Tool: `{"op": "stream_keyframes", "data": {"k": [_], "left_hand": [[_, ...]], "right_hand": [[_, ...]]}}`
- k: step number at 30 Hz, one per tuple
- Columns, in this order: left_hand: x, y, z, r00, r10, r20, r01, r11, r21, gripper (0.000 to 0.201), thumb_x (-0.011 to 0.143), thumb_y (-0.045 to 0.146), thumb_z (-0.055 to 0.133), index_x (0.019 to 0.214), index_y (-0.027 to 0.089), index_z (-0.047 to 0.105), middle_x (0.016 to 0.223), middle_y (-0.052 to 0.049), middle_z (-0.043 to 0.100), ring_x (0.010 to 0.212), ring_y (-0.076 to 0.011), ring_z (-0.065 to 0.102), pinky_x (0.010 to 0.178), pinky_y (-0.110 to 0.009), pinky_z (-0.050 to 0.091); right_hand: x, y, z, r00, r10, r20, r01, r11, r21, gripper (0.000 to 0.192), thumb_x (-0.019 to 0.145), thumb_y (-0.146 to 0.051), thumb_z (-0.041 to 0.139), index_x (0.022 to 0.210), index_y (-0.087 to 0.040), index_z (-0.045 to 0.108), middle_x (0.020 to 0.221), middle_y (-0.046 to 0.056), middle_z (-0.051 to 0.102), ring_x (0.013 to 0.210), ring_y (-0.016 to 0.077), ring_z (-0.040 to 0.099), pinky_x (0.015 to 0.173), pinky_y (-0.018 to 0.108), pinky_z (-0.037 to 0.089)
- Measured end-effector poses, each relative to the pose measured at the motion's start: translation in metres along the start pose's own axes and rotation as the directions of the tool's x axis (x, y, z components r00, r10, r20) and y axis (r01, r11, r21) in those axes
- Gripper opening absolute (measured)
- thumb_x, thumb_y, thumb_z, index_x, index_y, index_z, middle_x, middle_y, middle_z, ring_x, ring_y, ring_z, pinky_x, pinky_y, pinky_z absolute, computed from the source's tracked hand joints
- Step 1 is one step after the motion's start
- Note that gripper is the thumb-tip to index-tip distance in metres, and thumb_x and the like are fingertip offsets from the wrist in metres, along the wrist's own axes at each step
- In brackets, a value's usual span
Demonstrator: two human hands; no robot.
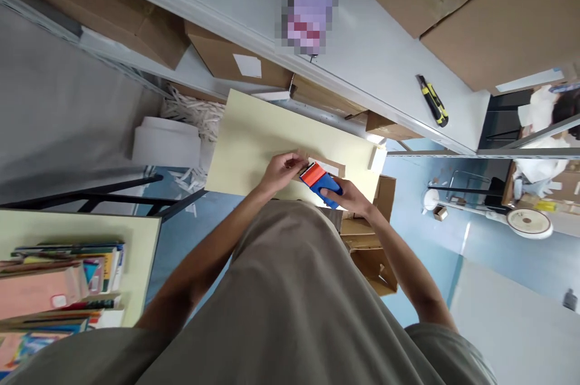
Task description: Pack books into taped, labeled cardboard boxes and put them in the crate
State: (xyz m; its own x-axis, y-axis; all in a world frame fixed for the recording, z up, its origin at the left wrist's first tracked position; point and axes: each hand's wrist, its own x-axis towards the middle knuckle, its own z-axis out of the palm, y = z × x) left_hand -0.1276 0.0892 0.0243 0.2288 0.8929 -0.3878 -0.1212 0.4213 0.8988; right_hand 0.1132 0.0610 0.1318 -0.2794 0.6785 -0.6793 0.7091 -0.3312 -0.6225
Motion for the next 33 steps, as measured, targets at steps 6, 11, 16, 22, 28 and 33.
{"op": "stream_keyframes", "data": {"k": [6, 11, 16, 22, 28, 33], "left_hand": [[-0.012, -0.035, -0.008, 0.957, -0.091, -0.276, 0.069, 0.994, -0.088, 0.055, 0.085, 0.075, 0.081, 0.096, 0.021, 0.078, 0.095, -0.01, 0.082, 0.09, -0.0245, 0.074, 0.081, -0.036, 0.06], [0.006, -0.059, -0.037, 0.934, -0.114, -0.338, 0.092, 0.993, -0.08, 0.056, 0.083, 0.075, 0.079, 0.095, 0.021, 0.074, 0.092, -0.009, 0.078, 0.089, -0.0225, 0.07, 0.08, -0.034, 0.058], [0.014, -0.089, -0.026, 0.921, -0.172, -0.348, 0.134, 0.982, -0.133, 0.052, 0.085, 0.072, 0.075, 0.095, 0.022, 0.071, 0.088, -0.007, 0.074, 0.083, -0.0203, 0.067, 0.077, -0.033, 0.056], [0.023, -0.116, -0.015, 0.908, -0.17, -0.382, 0.146, 0.985, -0.09, 0.032, 0.091, 0.052, 0.076, 0.092, 0.02, 0.074, 0.092, -0.009, 0.079, 0.09, -0.0221, 0.073, 0.086, -0.033, 0.057], [0.04, -0.137, -0.007, 0.884, -0.183, -0.43, 0.183, 0.982, -0.042, 0.023, 0.093, 0.046, 0.073, 0.089, 0.023, 0.072, 0.094, -0.009, 0.08, 0.089, -0.0235, 0.072, 0.089, -0.036, 0.056], [0.044, -0.143, 0.003, 0.893, -0.181, -0.412, 0.178, 0.983, -0.047, 0.023, 0.094, 0.047, 0.075, 0.091, 0.024, 0.072, 0.092, -0.008, 0.079, 0.089, -0.0223, 0.07, 0.09, -0.035, 0.058]], "right_hand": [[-0.013, -0.019, -0.056, 0.924, 0.282, 0.259, -0.242, 0.954, -0.176, 0.065, 0.087, -0.087, 0.079, 0.09, -0.022, 0.075, 0.084, 0.007, 0.084, 0.074, 0.0233, 0.079, 0.066, 0.032, 0.059], [-0.014, -0.027, -0.097, 0.884, 0.411, 0.224, -0.354, 0.9, -0.254, 0.07, 0.08, -0.089, 0.084, 0.088, -0.02, 0.076, 0.086, 0.011, 0.086, 0.075, 0.0243, 0.081, 0.066, 0.033, 0.06], [0.003, -0.034, -0.098, 0.856, 0.466, 0.222, -0.39, 0.866, -0.314, 0.071, 0.081, -0.089, 0.084, 0.086, -0.019, 0.078, 0.084, 0.01, 0.086, 0.076, 0.0252, 0.082, 0.073, 0.035, 0.064], [0.015, -0.034, -0.087, 0.826, 0.524, 0.21, -0.46, 0.84, -0.287, 0.07, 0.079, -0.089, 0.088, 0.08, -0.02, 0.076, 0.084, 0.013, 0.086, 0.073, 0.0249, 0.081, 0.068, 0.035, 0.065], [0.027, -0.033, -0.071, 0.826, 0.544, 0.147, -0.47, 0.81, -0.351, 0.068, 0.086, -0.087, 0.083, 0.08, -0.02, 0.076, 0.085, 0.012, 0.087, 0.073, 0.0232, 0.081, 0.065, 0.031, 0.061], [0.03, -0.031, -0.068, 0.844, 0.525, 0.109, -0.436, 0.791, -0.43, 0.066, 0.09, -0.085, 0.079, 0.078, -0.021, 0.075, 0.082, 0.009, 0.087, 0.071, 0.022, 0.081, 0.068, 0.031, 0.059]]}}
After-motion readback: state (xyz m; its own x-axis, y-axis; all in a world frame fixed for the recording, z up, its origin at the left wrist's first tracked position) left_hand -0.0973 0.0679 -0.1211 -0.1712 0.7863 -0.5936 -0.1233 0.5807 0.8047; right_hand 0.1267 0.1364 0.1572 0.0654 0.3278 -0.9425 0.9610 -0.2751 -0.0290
